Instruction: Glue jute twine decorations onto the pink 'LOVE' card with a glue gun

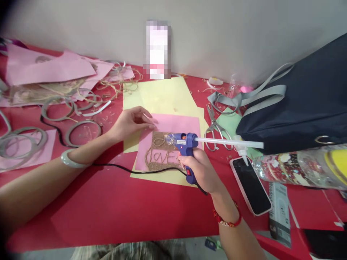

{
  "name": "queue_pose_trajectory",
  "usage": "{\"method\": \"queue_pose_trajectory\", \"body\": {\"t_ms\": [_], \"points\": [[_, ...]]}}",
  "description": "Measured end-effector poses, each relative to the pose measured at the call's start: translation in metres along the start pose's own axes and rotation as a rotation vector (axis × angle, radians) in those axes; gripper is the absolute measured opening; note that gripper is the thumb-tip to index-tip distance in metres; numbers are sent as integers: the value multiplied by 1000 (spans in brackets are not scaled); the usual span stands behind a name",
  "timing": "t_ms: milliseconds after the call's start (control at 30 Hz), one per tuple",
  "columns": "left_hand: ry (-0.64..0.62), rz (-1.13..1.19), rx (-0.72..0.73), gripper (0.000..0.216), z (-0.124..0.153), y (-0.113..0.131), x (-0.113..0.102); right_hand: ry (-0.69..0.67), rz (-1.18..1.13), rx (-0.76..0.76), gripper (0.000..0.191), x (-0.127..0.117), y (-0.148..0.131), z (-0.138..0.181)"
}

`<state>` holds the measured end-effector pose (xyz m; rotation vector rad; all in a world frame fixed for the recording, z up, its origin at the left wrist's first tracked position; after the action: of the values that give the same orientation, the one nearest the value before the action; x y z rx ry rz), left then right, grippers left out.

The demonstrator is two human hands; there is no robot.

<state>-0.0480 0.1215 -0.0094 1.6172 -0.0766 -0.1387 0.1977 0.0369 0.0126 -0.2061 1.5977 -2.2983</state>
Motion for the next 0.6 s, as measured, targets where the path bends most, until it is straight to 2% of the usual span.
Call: {"method": "queue_pose_trajectory", "body": {"t_ms": [267, 600], "points": [[15, -37, 10, 22, 1, 3, 3, 97, 82, -9, 18, -3, -8, 2], [27, -31, -15, 23, 1, 4, 4, 148, 103, -21, 16, 1, -18, 8]]}}
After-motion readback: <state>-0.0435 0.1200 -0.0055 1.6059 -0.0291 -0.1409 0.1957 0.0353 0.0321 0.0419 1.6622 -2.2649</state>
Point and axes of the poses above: each hand's wrist, its own z-axis away from the middle knuckle, its own x-axis out of the palm, y = z × x, the point moved 6 cm from there along -z, towards the middle knuckle, and after that the axes turned 1 degree about y, right-handed, at the moved point
